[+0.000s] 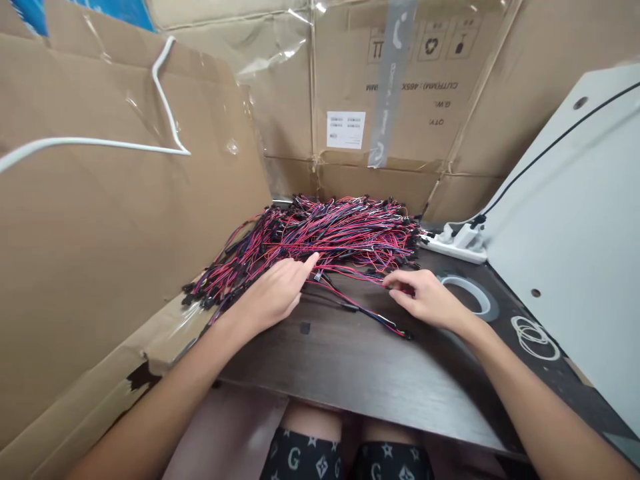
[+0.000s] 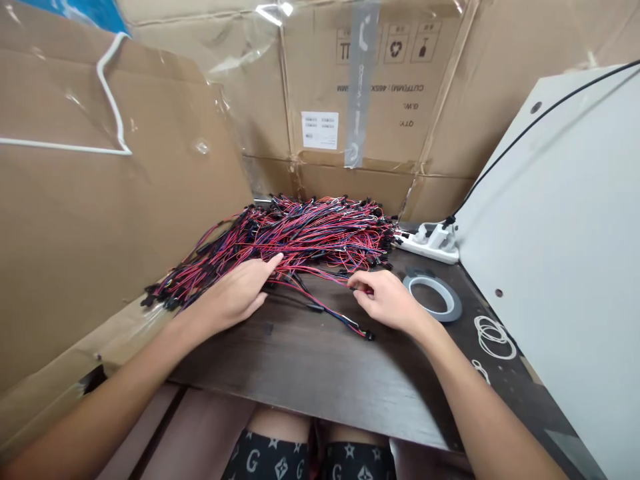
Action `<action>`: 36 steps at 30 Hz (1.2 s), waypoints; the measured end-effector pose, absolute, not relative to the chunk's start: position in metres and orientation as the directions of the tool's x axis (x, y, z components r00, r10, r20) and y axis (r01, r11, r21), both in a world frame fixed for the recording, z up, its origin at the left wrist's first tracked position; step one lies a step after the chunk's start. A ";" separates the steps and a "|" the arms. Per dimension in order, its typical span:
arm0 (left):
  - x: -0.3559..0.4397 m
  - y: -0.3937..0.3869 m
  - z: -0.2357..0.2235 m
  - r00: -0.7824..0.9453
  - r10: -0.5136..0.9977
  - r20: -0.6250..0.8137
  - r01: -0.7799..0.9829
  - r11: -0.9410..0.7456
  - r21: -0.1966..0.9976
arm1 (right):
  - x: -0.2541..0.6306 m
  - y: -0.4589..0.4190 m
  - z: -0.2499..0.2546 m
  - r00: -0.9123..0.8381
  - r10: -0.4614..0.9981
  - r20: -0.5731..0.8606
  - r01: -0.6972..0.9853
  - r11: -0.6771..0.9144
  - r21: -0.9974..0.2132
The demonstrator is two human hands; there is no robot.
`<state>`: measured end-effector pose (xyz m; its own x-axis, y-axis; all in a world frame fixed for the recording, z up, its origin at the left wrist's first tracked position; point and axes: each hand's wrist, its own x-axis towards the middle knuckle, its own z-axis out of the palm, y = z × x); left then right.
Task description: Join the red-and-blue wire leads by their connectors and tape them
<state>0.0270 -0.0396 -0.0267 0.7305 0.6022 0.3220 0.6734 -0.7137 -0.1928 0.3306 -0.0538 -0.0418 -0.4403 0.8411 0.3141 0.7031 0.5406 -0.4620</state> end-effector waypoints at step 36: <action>-0.002 -0.020 0.070 -0.035 0.992 0.122 0.048 -0.120 0.992 | 0.285 -0.080 -0.059 -0.931 0.309 -0.196 0.063 -0.394 -0.917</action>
<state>-0.0023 -0.0204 0.0700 -0.0354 0.9919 0.1222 0.0478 -0.1204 0.9916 0.2852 -0.0804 -0.0588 -0.9306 0.3088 -0.1964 0.0628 -0.3941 -0.9169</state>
